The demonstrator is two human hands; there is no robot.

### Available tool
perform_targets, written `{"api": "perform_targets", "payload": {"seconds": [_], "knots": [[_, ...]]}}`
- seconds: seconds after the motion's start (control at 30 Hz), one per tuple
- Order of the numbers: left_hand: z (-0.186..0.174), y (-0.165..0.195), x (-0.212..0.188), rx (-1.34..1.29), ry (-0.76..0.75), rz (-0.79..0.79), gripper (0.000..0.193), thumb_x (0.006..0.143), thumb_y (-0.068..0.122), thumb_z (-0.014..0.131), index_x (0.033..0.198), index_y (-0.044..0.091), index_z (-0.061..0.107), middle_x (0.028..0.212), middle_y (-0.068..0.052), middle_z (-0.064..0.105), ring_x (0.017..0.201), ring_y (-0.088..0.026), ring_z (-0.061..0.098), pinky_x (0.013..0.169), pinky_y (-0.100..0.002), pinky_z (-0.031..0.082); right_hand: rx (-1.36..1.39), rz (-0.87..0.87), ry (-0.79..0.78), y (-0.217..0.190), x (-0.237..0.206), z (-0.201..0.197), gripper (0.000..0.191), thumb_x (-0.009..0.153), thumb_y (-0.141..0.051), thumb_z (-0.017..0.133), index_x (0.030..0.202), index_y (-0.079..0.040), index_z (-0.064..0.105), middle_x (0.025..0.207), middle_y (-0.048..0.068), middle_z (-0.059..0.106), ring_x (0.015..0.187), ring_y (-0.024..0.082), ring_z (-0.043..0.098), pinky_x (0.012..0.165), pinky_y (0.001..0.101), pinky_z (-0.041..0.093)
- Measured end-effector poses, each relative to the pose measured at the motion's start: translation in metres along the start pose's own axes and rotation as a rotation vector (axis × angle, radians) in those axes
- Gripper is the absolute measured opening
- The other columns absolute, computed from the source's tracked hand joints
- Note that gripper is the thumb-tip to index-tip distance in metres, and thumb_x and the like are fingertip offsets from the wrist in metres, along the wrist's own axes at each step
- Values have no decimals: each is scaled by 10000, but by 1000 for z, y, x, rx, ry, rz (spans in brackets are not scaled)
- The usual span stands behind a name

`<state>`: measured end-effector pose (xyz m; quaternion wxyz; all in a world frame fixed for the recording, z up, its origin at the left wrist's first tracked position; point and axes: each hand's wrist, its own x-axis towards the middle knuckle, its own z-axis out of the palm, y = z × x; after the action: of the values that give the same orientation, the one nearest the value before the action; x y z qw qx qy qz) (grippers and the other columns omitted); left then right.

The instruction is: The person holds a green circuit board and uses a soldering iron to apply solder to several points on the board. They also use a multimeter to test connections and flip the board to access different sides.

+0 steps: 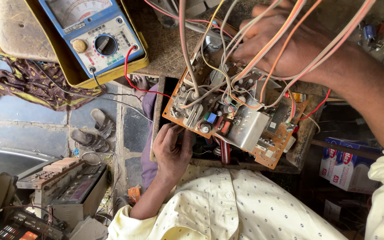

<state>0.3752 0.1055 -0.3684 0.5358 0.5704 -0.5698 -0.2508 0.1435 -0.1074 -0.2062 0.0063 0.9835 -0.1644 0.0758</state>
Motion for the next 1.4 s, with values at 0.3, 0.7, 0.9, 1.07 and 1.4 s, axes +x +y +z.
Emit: {"api": "perform_targets", "payload": {"seconds": [0.3,0.7,0.9,1.07,1.4], "knots": [[-2,3,-4,7,-13,2,114,909,-26,762,997,-29,689,884,-109,653,719,-222,640,623,-332,496,26,74,-107,-10,0,-3,202,843,-252,735,984,-121,796,851,19,620,961,243,609,874,439,467],[-4,10,-13,34,-18,12,115,901,-23,758,986,-22,681,872,-112,634,734,-242,625,645,-347,498,-53,130,-178,-28,5,-7,198,802,-255,715,929,-135,809,797,31,600,967,240,628,909,426,483],[-7,12,-10,43,-31,1,121,897,-20,763,989,-22,683,859,-112,633,723,-249,617,644,-356,496,-132,133,-217,-34,12,-13,181,794,-239,723,909,-142,824,779,21,613,957,225,619,916,443,488],[-8,13,-8,23,-26,35,125,908,-20,750,1007,-18,676,901,-113,647,761,-263,633,674,-363,509,-140,126,-229,-39,16,-16,190,783,-231,735,921,-129,817,829,30,618,1015,237,606,938,415,494],[-13,11,-5,32,-35,20,120,901,-9,766,986,-13,681,881,-110,650,756,-267,630,672,-369,500,-169,117,-216,-42,23,-15,203,755,-219,751,918,-119,820,831,11,637,959,233,585,868,421,505]]}}
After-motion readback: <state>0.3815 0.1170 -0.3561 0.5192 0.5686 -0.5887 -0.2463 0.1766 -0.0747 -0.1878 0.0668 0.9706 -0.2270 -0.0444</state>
